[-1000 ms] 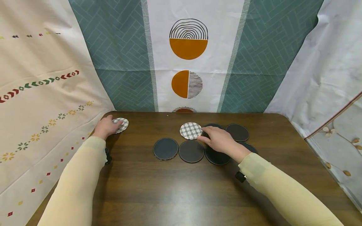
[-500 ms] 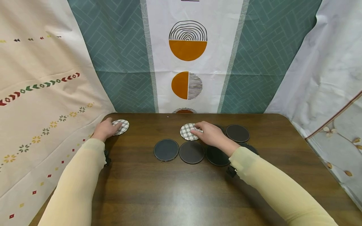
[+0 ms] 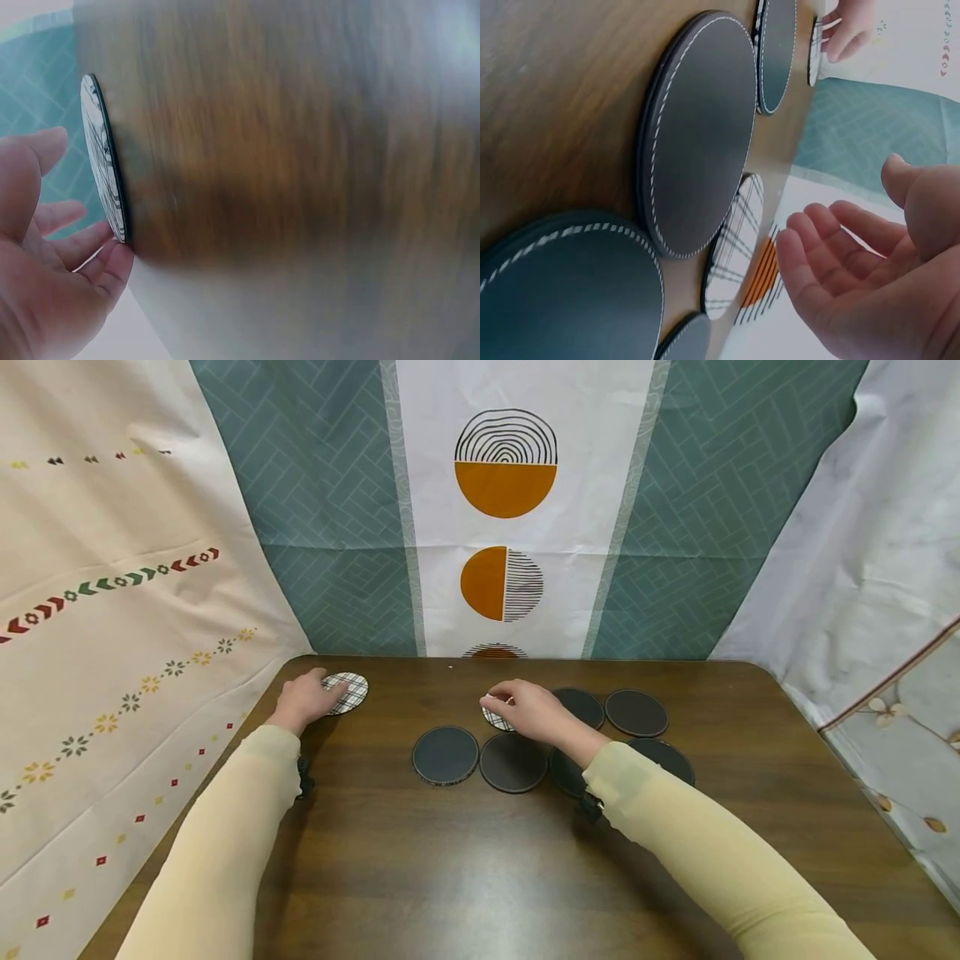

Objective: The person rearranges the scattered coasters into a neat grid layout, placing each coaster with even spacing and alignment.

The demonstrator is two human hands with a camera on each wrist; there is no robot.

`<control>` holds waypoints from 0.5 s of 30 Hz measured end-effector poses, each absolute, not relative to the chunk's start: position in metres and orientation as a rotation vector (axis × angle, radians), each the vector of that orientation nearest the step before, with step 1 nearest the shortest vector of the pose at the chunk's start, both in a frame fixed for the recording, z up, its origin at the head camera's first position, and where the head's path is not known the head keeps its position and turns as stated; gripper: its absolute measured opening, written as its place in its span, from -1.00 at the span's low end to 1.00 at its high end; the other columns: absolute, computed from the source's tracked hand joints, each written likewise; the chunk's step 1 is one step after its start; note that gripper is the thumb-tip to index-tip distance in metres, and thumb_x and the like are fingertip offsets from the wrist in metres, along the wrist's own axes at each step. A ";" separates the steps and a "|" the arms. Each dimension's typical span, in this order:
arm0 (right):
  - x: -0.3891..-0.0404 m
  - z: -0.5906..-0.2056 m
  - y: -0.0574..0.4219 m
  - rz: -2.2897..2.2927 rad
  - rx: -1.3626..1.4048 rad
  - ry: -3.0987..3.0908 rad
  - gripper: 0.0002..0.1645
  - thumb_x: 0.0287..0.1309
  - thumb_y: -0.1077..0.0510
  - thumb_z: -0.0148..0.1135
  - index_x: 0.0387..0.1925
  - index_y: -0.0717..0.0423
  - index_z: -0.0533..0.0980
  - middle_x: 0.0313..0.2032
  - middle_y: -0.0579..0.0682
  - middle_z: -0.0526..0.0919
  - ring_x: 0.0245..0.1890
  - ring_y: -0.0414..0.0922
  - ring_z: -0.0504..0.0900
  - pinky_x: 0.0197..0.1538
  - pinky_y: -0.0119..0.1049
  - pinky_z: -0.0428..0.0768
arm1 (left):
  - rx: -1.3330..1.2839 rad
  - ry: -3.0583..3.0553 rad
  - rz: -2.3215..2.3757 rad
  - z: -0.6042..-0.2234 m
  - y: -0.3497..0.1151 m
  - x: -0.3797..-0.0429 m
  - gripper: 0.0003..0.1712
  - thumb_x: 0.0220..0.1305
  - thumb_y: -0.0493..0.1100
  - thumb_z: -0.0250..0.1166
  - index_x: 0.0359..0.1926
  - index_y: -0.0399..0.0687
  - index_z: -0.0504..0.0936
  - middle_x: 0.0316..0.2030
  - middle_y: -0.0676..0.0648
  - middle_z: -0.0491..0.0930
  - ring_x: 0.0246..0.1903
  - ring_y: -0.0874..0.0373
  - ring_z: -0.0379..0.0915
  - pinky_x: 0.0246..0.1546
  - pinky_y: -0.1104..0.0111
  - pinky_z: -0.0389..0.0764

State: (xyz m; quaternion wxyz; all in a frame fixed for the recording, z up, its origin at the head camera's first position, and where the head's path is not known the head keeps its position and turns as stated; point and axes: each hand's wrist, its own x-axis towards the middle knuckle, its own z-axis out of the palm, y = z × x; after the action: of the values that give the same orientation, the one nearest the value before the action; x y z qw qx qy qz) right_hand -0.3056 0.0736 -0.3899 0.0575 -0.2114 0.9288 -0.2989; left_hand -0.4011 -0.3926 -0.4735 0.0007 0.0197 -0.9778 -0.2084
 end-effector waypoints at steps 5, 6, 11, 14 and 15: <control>-0.309 -0.391 0.064 -0.975 -0.610 2.756 -0.42 0.67 -0.21 0.20 0.39 0.07 0.66 0.24 0.02 0.74 0.27 0.06 0.63 0.31 0.02 0.61 | 0.057 -3.046 -0.674 -0.472 -0.373 -0.397 0.05 0.55 0.43 0.18 0.60 -0.36 0.34 0.47 -0.49 0.43 0.42 -0.66 0.23 0.38 -0.40 0.37; -0.310 -0.391 0.063 -0.991 -0.601 2.744 -0.42 0.67 -0.21 0.19 0.40 0.07 0.65 0.25 0.03 0.73 0.29 0.07 0.63 0.32 0.03 0.61 | 0.052 -3.047 -0.660 -0.475 -0.372 -0.400 0.05 0.55 0.43 0.17 0.59 -0.37 0.34 0.47 -0.50 0.43 0.41 -0.66 0.24 0.37 -0.39 0.37; -0.313 -0.390 0.054 -1.104 -0.543 2.645 -0.41 0.69 -0.18 0.18 0.44 0.07 0.61 0.30 0.08 0.70 0.33 0.09 0.62 0.34 0.05 0.60 | 0.001 -3.039 -0.704 -0.485 -0.363 -0.408 0.06 0.56 0.45 0.16 0.62 -0.34 0.33 0.49 -0.46 0.43 0.44 -0.65 0.21 0.41 -0.38 0.33; -0.317 -0.392 0.047 -1.241 -0.497 2.517 -0.40 0.70 -0.15 0.17 0.49 0.12 0.57 0.34 0.15 0.67 0.31 0.13 0.65 0.34 0.03 0.62 | -0.032 -3.031 -0.721 -0.485 -0.356 -0.408 0.05 0.56 0.44 0.16 0.61 -0.35 0.33 0.49 -0.46 0.43 0.44 -0.65 0.22 0.42 -0.38 0.32; -0.319 -0.393 0.044 -1.294 -0.484 2.466 -0.39 0.71 -0.13 0.17 0.50 0.15 0.54 0.35 0.17 0.65 0.31 0.14 0.66 0.34 0.01 0.63 | -0.032 -3.012 -0.728 -0.485 -0.353 -0.407 0.03 0.56 0.42 0.17 0.60 -0.35 0.35 0.48 -0.45 0.45 0.43 -0.63 0.24 0.42 -0.37 0.33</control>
State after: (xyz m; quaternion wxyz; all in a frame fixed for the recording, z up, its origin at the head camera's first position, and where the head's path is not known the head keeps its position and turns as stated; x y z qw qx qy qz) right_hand -0.3189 0.0438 -0.3928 0.1567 -0.1692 0.8617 -0.4520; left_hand -0.4069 -0.3528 -0.4847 0.0213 -0.0103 -0.9717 -0.2349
